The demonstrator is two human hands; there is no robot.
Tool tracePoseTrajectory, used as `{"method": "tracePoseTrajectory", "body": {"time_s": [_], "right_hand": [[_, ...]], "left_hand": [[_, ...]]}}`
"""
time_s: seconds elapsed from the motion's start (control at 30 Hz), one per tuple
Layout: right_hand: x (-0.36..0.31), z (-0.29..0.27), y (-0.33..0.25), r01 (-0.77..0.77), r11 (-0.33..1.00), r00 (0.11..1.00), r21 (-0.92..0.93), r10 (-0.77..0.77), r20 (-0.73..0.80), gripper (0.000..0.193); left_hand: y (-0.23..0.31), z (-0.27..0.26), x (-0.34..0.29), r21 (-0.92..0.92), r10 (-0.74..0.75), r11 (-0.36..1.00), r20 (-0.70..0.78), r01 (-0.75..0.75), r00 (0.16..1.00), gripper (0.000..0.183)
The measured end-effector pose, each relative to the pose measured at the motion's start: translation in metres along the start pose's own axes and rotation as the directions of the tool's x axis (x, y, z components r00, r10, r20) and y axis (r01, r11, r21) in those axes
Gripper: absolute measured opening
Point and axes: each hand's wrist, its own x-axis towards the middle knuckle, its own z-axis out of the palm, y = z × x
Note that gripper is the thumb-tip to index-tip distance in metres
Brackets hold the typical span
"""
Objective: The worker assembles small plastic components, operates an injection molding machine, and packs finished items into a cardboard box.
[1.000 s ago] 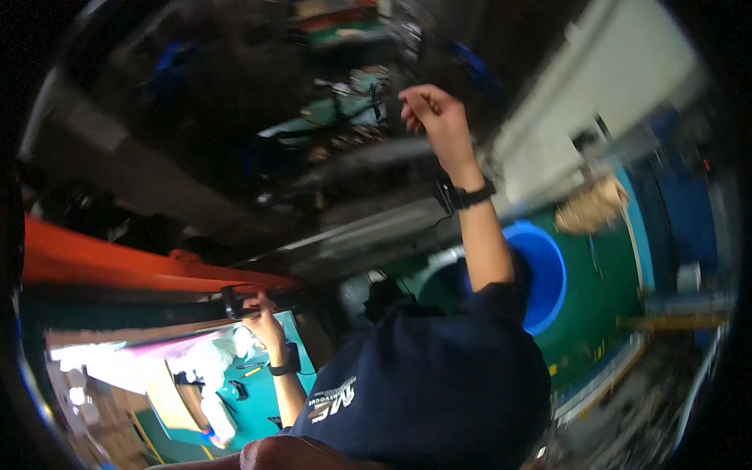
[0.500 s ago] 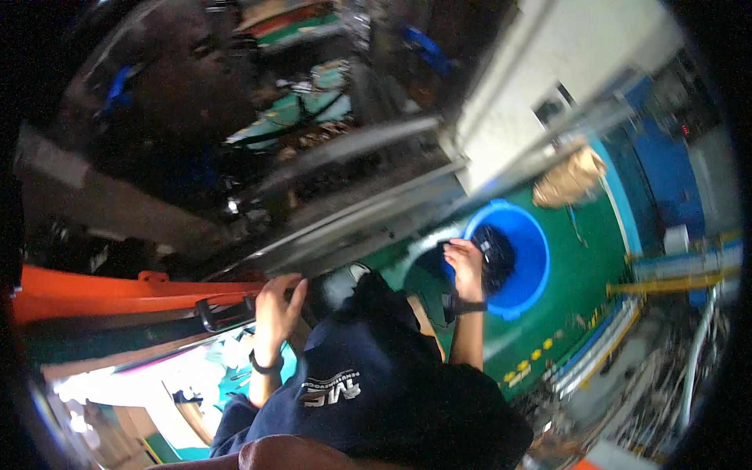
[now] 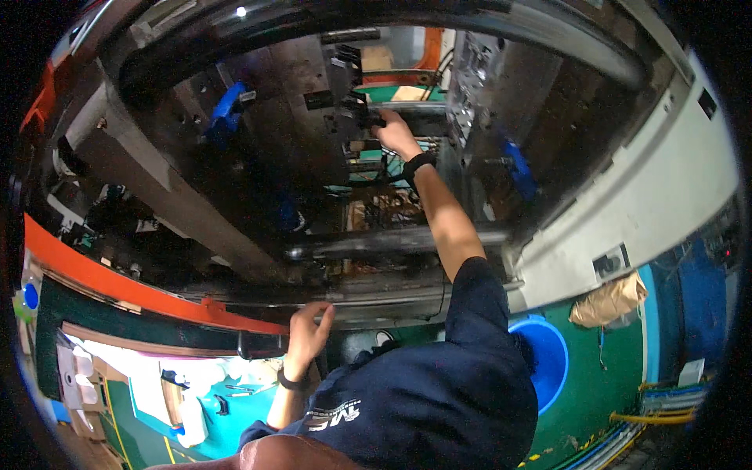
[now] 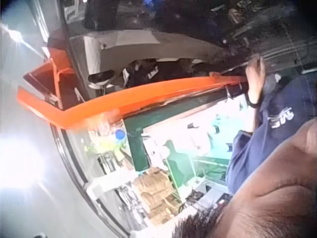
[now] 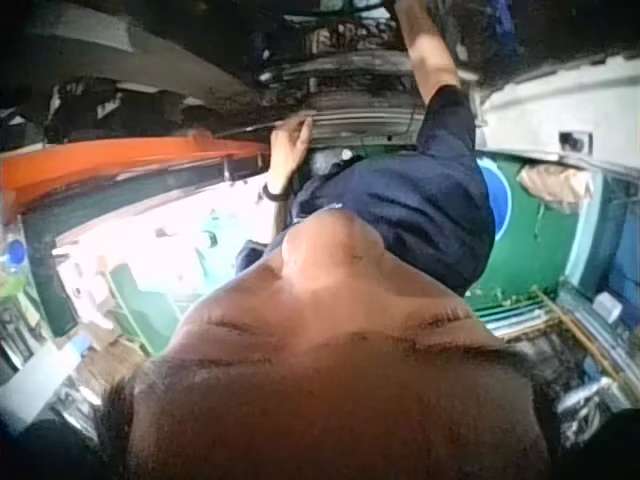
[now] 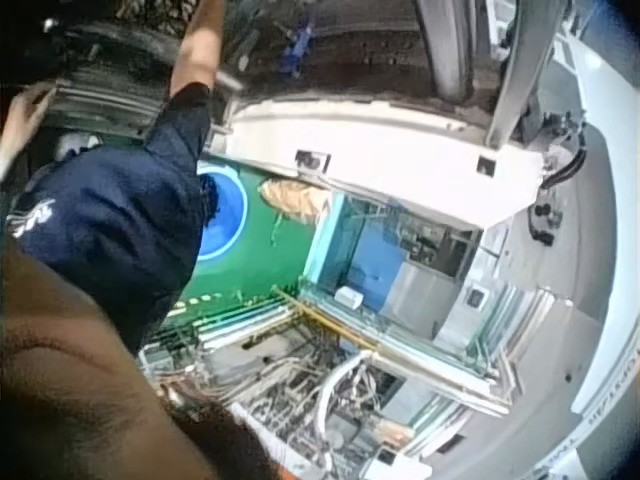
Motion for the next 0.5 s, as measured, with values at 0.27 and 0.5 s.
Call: {"method": "tracePoseTrajectory", "body": {"time_s": [0.27,0.5], "right_hand": [[0.029,0.027,0.006,0.047,0.997,0.982,0.055,-0.056,0.181,0.048],[0.035,0.019,0.028,-0.039,0.999,0.988,-0.014,0.037,-0.148,0.041]], "left_hand": [[-0.026,0.019,-0.021,-0.021,-0.174,0.984,0.008,0.174,0.985,0.023],[-0.027,0.037,-0.018,0.007,-0.154,0.988,0.050,0.154,0.987,0.023]]}}
